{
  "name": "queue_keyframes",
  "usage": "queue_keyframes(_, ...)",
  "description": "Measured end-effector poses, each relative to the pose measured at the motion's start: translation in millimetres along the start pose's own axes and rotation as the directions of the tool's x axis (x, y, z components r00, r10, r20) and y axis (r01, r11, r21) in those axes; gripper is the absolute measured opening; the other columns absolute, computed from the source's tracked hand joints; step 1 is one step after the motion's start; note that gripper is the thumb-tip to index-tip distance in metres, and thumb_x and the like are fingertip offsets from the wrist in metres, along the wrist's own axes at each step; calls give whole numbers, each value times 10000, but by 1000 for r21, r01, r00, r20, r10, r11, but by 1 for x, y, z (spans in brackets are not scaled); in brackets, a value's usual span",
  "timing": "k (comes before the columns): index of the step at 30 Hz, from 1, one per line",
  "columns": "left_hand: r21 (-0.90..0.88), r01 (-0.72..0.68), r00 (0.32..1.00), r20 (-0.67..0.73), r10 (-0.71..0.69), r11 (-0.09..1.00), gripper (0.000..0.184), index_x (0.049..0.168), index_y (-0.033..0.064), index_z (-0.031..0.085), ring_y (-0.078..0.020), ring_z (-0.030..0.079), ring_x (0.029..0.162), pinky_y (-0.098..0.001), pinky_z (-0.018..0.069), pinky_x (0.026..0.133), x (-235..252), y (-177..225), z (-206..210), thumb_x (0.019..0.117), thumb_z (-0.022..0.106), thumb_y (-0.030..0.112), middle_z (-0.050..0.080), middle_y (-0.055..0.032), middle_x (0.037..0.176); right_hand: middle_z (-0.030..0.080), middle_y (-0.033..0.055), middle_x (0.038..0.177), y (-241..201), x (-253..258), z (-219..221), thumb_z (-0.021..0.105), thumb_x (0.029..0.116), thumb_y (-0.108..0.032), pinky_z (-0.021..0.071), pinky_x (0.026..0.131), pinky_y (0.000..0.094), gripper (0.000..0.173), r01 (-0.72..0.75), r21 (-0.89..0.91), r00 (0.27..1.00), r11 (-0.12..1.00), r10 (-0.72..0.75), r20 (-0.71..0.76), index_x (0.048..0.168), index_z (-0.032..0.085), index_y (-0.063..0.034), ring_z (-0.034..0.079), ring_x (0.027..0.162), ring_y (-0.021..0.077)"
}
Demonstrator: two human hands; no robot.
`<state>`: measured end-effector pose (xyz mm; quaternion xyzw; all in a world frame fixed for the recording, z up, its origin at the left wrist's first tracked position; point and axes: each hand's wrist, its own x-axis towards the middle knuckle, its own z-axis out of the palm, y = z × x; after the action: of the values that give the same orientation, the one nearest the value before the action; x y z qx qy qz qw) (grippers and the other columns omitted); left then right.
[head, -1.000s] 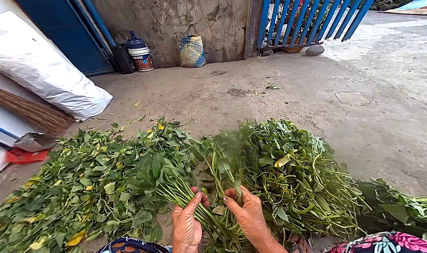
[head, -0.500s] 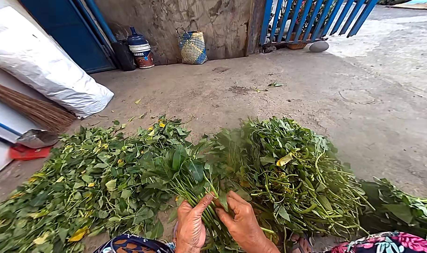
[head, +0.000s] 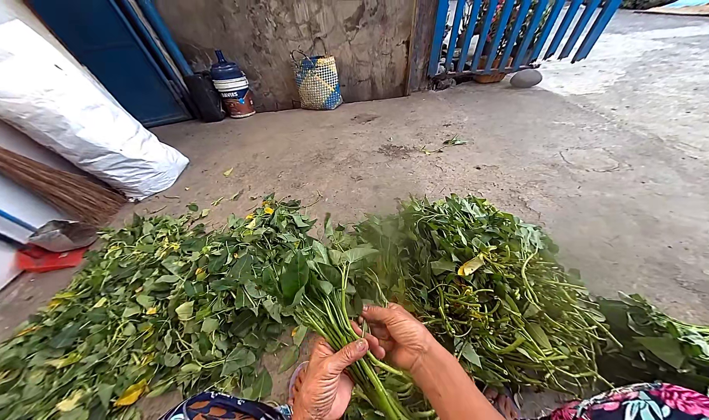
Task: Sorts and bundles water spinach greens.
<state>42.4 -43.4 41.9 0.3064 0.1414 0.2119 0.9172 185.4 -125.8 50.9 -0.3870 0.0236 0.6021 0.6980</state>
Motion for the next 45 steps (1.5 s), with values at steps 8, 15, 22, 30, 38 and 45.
queue_keyframes(8,1,-165,932,-328,157,986,110,1082,-9,565,-367,755,780,-536,641,763,2,24,-3,986,516,-28,724,-214,847,525,1,747,13,-4,-36,634,1018,-391,373,464,218,350,178,-478,922,860,-315,-223,1108,604,-54,413,504,66)
queue_keyframes(15,164,-36,752,-645,135,986,183,1169,-65,597,-285,732,718,-422,640,641,12,19,-8,988,568,-64,715,-197,858,658,14,853,45,-28,-45,424,1085,-180,513,619,232,318,513,-672,722,534,-692,1,1191,675,-15,607,703,97)
queue_keyframes(22,258,-8,844,-516,145,966,270,1118,-131,589,-294,722,721,-402,637,671,13,-1,1,860,664,-157,712,-248,886,666,65,980,96,-13,-40,536,1057,-185,569,818,270,244,607,-773,571,182,-776,266,1113,727,-44,649,912,125)
queue_keyframes(30,264,-21,882,-449,142,964,271,1121,-163,571,-353,745,828,-445,638,773,13,1,-12,865,656,-140,714,-310,940,632,78,887,98,-13,-41,515,1063,-222,575,690,269,288,507,-855,486,-108,-784,387,1115,735,-44,639,778,138)
queue_keyframes(38,278,15,910,-402,102,960,358,1131,-130,586,-289,733,832,-402,635,744,10,3,-8,797,712,-132,710,-261,981,665,86,850,88,-21,-37,447,1080,-236,570,692,293,349,443,-896,619,-23,-716,324,977,706,-26,659,751,148)
queue_keyframes(45,252,78,897,-439,42,965,380,1089,-114,594,-253,723,749,-380,634,678,9,2,2,745,751,-149,706,-236,888,690,56,1151,80,-18,-25,675,914,-608,594,876,355,680,457,-861,691,222,-699,186,1342,639,-81,675,1017,122)
